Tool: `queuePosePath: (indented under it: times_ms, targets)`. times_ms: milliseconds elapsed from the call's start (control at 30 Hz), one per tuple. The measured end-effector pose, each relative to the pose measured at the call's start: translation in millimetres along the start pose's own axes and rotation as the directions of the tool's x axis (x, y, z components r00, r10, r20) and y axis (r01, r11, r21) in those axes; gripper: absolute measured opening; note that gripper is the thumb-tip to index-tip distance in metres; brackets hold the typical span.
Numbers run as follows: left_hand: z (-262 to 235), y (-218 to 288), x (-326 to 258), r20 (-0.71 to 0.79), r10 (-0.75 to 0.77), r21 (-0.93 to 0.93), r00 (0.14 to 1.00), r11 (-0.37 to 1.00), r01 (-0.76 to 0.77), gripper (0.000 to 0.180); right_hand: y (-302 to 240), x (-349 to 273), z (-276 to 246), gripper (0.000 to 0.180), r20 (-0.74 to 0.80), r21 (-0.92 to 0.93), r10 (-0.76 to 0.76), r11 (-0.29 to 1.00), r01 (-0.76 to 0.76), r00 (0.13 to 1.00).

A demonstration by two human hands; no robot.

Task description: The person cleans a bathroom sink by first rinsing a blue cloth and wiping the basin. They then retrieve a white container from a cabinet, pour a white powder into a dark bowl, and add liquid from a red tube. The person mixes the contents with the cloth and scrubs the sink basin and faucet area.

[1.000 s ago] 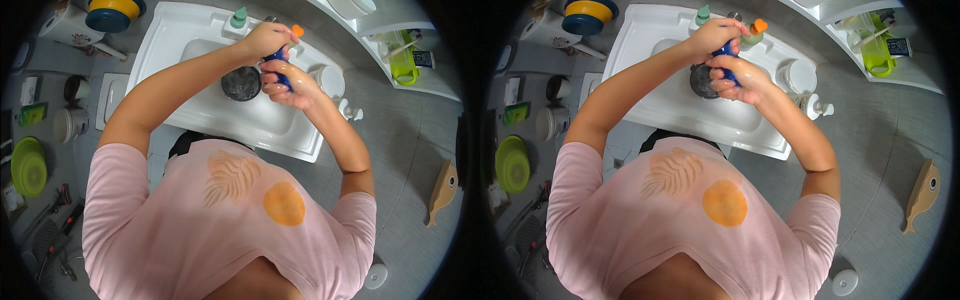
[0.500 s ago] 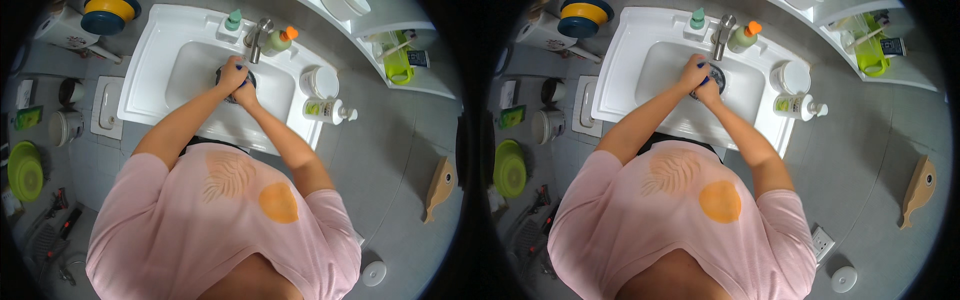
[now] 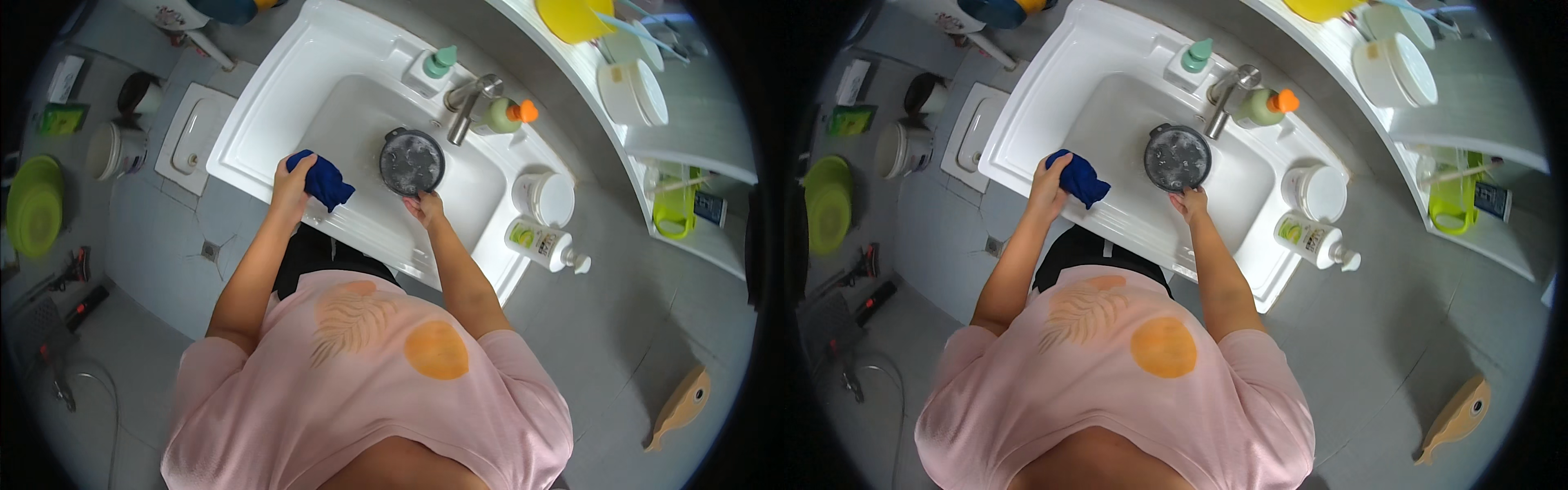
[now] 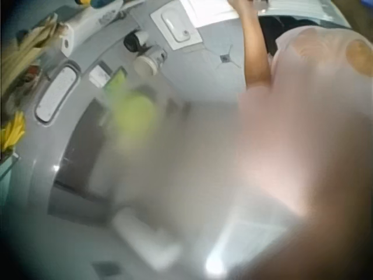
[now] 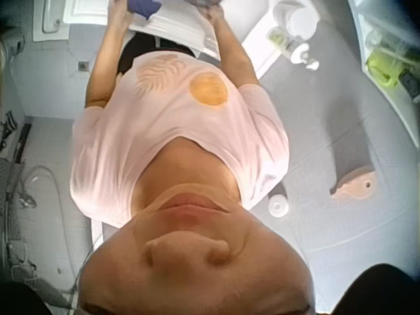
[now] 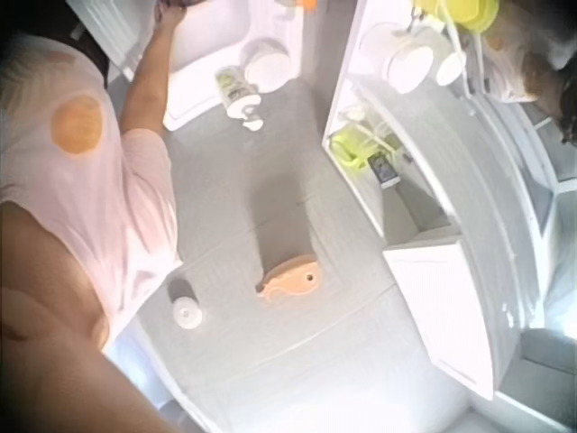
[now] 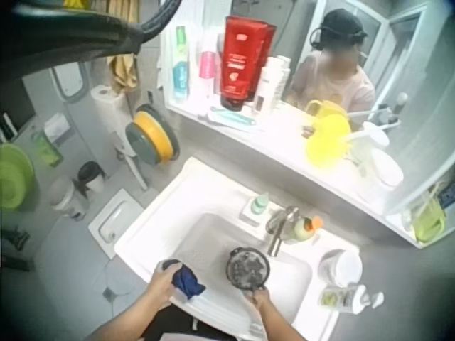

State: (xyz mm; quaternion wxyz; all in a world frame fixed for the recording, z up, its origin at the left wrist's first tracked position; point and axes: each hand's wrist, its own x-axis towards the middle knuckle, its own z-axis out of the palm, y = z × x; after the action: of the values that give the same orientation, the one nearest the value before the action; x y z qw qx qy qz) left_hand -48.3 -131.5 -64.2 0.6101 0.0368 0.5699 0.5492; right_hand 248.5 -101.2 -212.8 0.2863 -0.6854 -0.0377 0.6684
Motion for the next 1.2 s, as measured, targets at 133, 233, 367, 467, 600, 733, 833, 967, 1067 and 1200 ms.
queuePosePath:
  times_ms: [133,233,367,467,600,733,833,967,1067,1200]
  targets:
    - [-34,10,-6,-0.041,0.003,-0.069,0.999,0.998,-0.006,0.04,7,14,3,0.021,0.01,0.064,0.001,0.998,-0.002,1.0]
    - [-53,18,-7,-0.062,-0.047,-0.078,0.997,0.996,0.042,0.035,5,5,11,0.019,-0.033,0.067,-0.011,0.998,0.014,0.999]
    - [-67,32,-4,-0.023,-0.112,-0.092,0.993,0.99,0.11,0.032,3,11,8,0.017,-0.139,-0.035,-0.096,0.995,0.092,0.986]
    - [-71,45,-1,-0.048,-0.097,-0.074,0.994,0.993,0.093,0.033,6,4,5,0.015,-0.158,-0.01,-0.124,0.992,0.124,0.98]
    - [-74,59,11,-0.084,-0.115,-0.022,0.99,0.993,0.113,0.035,11,-2,-2,0.016,-0.143,0.017,-0.177,0.983,0.182,0.974]
    - [-78,66,22,-0.085,-0.118,0.031,0.989,0.992,0.121,0.038,1,-28,8,0.017,-0.179,-0.065,-0.182,0.983,0.172,0.967]
    - [-84,67,31,-0.063,-0.11,0.077,0.992,0.99,0.115,0.041,-9,-55,19,0.018,-0.175,-0.128,-0.175,0.98,0.153,0.969]
    - [-79,73,34,-0.078,-0.152,0.065,0.985,0.985,0.157,0.041,-19,-84,37,0.02,-0.122,-0.167,-0.176,0.974,0.154,0.977]
    - [-80,72,36,-0.025,-0.137,0.088,0.99,0.986,0.139,0.042,-31,-105,61,0.021,-0.06,-0.203,-0.178,0.966,0.162,0.982]
    - [-81,70,41,-0.023,-0.153,0.092,0.988,0.984,0.155,0.041,-52,-128,109,0.024,0.01,-0.252,-0.213,0.945,0.209,0.977]
